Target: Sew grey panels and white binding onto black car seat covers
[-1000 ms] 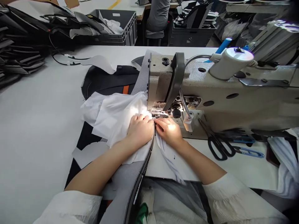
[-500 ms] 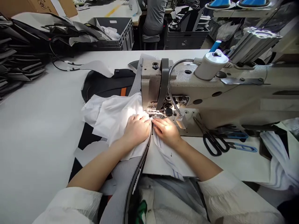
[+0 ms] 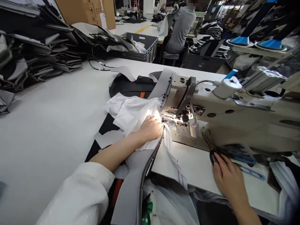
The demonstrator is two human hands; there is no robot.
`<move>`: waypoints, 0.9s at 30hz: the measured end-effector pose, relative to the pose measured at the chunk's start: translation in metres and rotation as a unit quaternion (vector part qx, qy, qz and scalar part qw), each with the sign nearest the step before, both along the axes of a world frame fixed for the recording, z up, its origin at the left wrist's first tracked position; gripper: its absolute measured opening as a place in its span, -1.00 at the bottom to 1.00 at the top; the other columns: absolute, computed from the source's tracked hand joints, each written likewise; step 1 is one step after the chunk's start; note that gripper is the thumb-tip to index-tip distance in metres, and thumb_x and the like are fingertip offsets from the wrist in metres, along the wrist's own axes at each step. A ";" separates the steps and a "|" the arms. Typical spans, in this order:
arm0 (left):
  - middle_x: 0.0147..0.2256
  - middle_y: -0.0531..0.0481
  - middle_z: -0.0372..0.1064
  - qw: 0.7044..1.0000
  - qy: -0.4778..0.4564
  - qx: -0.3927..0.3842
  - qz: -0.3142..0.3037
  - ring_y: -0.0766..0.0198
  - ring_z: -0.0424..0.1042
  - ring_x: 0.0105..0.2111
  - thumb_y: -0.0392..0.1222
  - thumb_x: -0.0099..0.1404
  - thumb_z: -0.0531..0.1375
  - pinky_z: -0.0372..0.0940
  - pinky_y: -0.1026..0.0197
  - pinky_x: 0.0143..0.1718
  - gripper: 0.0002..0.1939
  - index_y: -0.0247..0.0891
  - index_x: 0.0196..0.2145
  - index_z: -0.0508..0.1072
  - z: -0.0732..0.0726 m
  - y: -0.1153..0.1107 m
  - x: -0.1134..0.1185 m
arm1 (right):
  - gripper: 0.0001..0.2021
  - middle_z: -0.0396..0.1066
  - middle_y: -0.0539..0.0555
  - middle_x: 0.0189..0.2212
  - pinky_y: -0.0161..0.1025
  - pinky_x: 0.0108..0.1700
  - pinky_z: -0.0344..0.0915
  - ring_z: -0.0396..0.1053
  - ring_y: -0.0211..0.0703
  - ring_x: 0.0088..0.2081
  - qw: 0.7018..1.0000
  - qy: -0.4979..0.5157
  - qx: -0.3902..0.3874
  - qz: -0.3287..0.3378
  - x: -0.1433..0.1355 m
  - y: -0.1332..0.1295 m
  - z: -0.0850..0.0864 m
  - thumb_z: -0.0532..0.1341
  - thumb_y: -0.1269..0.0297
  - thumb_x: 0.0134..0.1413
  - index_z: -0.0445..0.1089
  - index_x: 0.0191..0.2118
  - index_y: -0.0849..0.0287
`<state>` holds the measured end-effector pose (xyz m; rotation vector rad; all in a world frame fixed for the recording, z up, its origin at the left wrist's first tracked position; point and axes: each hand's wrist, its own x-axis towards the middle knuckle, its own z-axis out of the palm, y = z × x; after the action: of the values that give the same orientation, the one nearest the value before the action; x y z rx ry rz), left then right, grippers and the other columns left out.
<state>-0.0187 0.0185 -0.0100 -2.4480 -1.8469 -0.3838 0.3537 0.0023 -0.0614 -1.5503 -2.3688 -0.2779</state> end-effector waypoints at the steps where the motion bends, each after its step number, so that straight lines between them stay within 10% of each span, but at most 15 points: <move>1: -0.24 -0.08 0.45 1.000 -0.006 0.000 0.003 0.10 0.32 -0.16 -0.22 0.29 -0.02 0.12 0.03 -0.17 -0.71 -0.25 -0.38 0.49 0.000 0.000 -0.001 | -0.55 0.26 0.27 0.03 0.06 0.06 0.20 0.24 0.16 0.04 1.000 0.004 -0.005 0.001 -0.002 0.001 0.000 -0.13 0.19 0.27 0.23 0.15 0.23; 10: -0.47 -0.13 0.43 0.999 -0.001 -0.042 -0.001 0.10 0.36 -0.33 -0.15 0.24 -0.01 0.13 0.09 -0.29 -0.66 -0.29 -0.50 0.50 0.011 -0.014 -0.020 | -0.51 0.40 0.19 -0.22 -0.09 -0.23 0.35 0.41 0.08 -0.22 0.983 -0.047 -0.175 -0.028 -0.030 0.007 0.036 0.01 0.12 0.14 0.22 0.17 0.13; 19: -0.28 0.02 0.45 0.959 0.020 -0.283 -0.007 0.19 0.41 -0.31 0.03 -0.01 0.29 0.16 0.28 -0.39 -0.55 -0.11 -0.13 0.46 0.040 -0.058 -0.072 | -0.52 0.43 0.06 -0.11 -0.19 -0.20 0.36 0.41 -0.04 -0.15 0.937 0.076 -0.278 0.199 -0.087 0.001 0.040 0.03 0.18 0.18 0.12 0.22 -0.01; 24: -0.24 -0.05 0.41 0.970 0.077 -0.146 -0.177 0.15 0.35 -0.15 -0.35 0.13 0.16 0.21 0.16 -0.15 -0.89 -0.20 -0.47 0.47 0.021 -0.036 -0.047 | -0.50 0.35 0.16 -0.26 -0.12 -0.21 0.31 0.32 0.03 -0.20 0.946 0.032 -0.203 0.252 -0.139 0.021 0.035 0.05 0.24 0.14 0.13 0.21 0.19; 27: -0.12 -0.04 0.38 0.993 -0.026 -0.035 -0.106 0.17 0.29 -0.04 -0.38 0.19 0.10 0.14 0.08 0.03 -0.81 -0.19 -0.44 0.48 0.010 -0.026 -0.052 | -0.53 0.30 0.15 -0.30 -0.09 -0.19 0.27 0.27 0.05 -0.22 0.954 -0.003 -0.174 0.246 -0.149 0.027 0.035 0.13 0.26 0.04 0.23 0.11 0.18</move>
<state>-0.0703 -0.0073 0.0001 -2.7172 -1.6497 -0.4037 0.2043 0.0293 -0.0262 -1.0143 -2.8153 0.2588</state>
